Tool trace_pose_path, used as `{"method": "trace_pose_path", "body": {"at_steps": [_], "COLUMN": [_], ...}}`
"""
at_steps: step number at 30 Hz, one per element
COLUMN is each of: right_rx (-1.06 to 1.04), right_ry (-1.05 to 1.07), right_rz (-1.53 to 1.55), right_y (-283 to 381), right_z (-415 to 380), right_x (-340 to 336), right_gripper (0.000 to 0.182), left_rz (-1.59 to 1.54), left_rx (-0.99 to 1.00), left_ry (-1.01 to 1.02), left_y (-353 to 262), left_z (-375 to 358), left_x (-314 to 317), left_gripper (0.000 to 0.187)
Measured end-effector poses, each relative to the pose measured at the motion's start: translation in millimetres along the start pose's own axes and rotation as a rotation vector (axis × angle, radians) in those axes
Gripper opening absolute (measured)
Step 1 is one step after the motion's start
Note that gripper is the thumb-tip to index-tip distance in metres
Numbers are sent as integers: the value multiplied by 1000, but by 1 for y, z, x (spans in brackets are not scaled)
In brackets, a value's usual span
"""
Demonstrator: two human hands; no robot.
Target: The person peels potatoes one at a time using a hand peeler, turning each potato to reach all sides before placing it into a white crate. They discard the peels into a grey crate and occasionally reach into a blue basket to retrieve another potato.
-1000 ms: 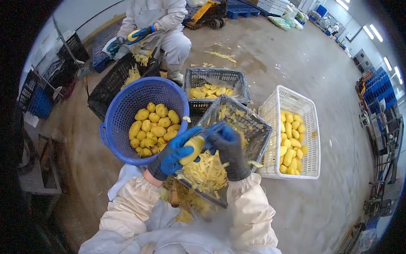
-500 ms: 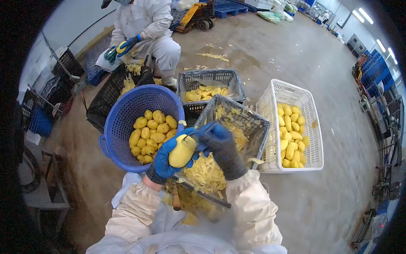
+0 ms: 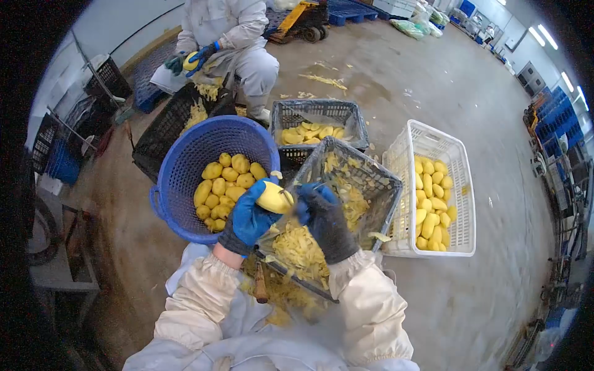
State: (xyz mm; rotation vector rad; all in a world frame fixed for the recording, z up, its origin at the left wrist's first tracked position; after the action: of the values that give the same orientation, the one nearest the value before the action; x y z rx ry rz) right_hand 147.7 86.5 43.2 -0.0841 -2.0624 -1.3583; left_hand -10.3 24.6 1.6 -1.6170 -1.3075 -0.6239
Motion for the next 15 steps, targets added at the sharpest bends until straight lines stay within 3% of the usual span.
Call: {"method": "trace_pose_path", "body": {"at_steps": [2, 5, 7, 10, 12, 14, 15], "right_rx": [61, -43, -85, -125, -129, -124, -122], "right_ry": [38, 62, 28, -6, -16, 36, 34], "right_rz": [61, -185, -169, -135, -111, -176, -175], "right_y": [-12, -17, -9, 4, 7, 6, 8], "right_z": [0, 3, 1, 1, -1, -3, -4], "right_x": [9, 12, 15, 11, 9, 12, 13], "right_gripper": [15, 16, 16, 17, 17, 15, 15], "left_rz": [-84, -108, -120, 46, 330, 353, 578], "left_rx": [-17, 15, 38, -70, -100, -98, 81], "left_ry": [100, 107, 125, 113, 218, 150, 175], "left_y": [-4, -5, -8, -13, -16, -8, -5], "left_z": [2, 3, 1, -15, -27, -32, -29], "left_x": [2, -5, -6, 8, 18, 20, 13], "left_gripper": [29, 30, 32, 35, 37, 40, 39]}}
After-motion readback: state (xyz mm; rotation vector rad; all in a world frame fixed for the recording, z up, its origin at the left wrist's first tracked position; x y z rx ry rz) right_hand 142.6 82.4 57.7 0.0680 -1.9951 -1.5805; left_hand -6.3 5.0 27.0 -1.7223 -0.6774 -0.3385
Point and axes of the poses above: each hand's wrist, its own z-axis towards the middle knuckle, its own x-axis out of the palm, y = z × x, the point moved 2 cm from there along z, towards the middle knuckle, and after that the axes turned 6 degrees about -y, right-handed, at the moved point
